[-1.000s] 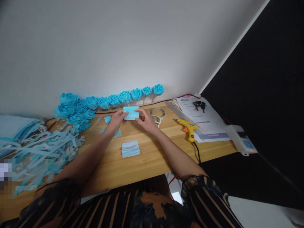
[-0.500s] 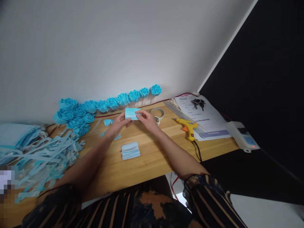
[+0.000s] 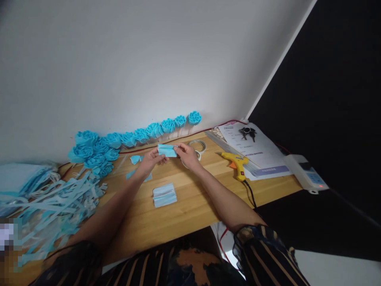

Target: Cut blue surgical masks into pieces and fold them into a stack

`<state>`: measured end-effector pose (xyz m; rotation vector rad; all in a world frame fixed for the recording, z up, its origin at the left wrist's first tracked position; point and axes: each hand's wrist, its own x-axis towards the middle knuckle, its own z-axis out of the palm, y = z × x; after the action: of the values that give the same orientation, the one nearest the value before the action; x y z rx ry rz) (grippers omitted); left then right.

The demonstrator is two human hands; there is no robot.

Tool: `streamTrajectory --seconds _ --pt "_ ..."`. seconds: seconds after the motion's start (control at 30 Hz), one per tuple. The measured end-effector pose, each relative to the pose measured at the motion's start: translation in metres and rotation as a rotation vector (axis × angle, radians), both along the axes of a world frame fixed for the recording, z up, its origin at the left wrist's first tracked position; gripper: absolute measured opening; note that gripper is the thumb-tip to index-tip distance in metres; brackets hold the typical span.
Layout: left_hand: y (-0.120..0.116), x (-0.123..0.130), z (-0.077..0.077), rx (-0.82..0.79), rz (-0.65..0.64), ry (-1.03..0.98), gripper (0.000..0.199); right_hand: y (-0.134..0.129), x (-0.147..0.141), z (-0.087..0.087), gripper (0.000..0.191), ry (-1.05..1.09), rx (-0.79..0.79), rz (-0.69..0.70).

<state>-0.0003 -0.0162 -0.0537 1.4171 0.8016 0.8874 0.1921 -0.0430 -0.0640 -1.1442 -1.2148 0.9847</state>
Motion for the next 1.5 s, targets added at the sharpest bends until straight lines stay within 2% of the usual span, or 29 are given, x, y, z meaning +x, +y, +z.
streamTrajectory --seconds 0.13,0.2,0.33,0.4,0.53,0.7,0.77,0.87,0.93,1.0,1.17,1.27,1.33,1.4,1.5 --pt "0.002 -0.004 0.001 0.012 -0.043 0.097 0.040 0.004 0.015 0.006 0.028 -0.065 0.128 -0.183" --pt "0.002 -0.006 0.002 0.020 -0.079 0.148 0.037 0.006 0.022 0.009 0.030 -0.038 0.140 -0.248" --pt "0.002 -0.011 0.008 0.065 -0.217 0.206 0.034 0.005 0.024 0.015 0.032 -0.024 0.116 -0.206" --pt "0.004 -0.014 0.013 0.105 -0.247 0.176 0.041 0.001 0.019 0.018 0.030 -0.049 0.139 -0.162" --pt "0.005 -0.013 0.024 0.140 -0.108 0.011 0.060 -0.006 0.009 0.021 0.026 -0.125 0.193 -0.131" --pt "0.002 0.007 0.034 0.068 0.059 0.016 0.048 -0.009 0.003 0.019 0.026 -0.124 0.186 -0.086" --pt "0.002 0.013 0.037 0.054 0.129 -0.004 0.046 -0.008 0.001 0.019 0.031 -0.036 0.169 -0.040" --pt "0.003 0.019 0.042 0.077 0.218 -0.083 0.043 -0.006 -0.002 0.019 0.053 0.135 0.123 0.060" --pt "0.003 0.021 0.043 0.091 0.242 -0.125 0.042 -0.004 -0.004 0.017 0.058 0.191 0.082 0.117" --pt "0.003 0.021 0.042 0.099 0.254 -0.153 0.042 -0.003 -0.006 0.013 0.056 0.179 0.046 0.146" --pt "0.007 0.020 0.036 0.113 0.275 -0.195 0.041 -0.005 -0.005 0.004 0.047 0.038 -0.020 0.082" --pt "0.010 0.013 0.040 0.121 0.241 -0.160 0.041 -0.008 -0.003 0.007 0.042 -0.053 0.012 0.059" --pt "0.012 0.006 0.047 0.138 0.173 -0.071 0.041 -0.010 -0.002 0.011 0.039 -0.134 0.027 0.055" --pt "0.013 -0.003 0.056 0.184 0.069 0.083 0.045 -0.013 -0.003 0.015 0.037 -0.214 0.032 0.052" --pt "0.011 -0.012 0.067 0.344 -0.034 0.329 0.053 -0.016 -0.003 0.019 0.037 -0.339 0.052 0.033"
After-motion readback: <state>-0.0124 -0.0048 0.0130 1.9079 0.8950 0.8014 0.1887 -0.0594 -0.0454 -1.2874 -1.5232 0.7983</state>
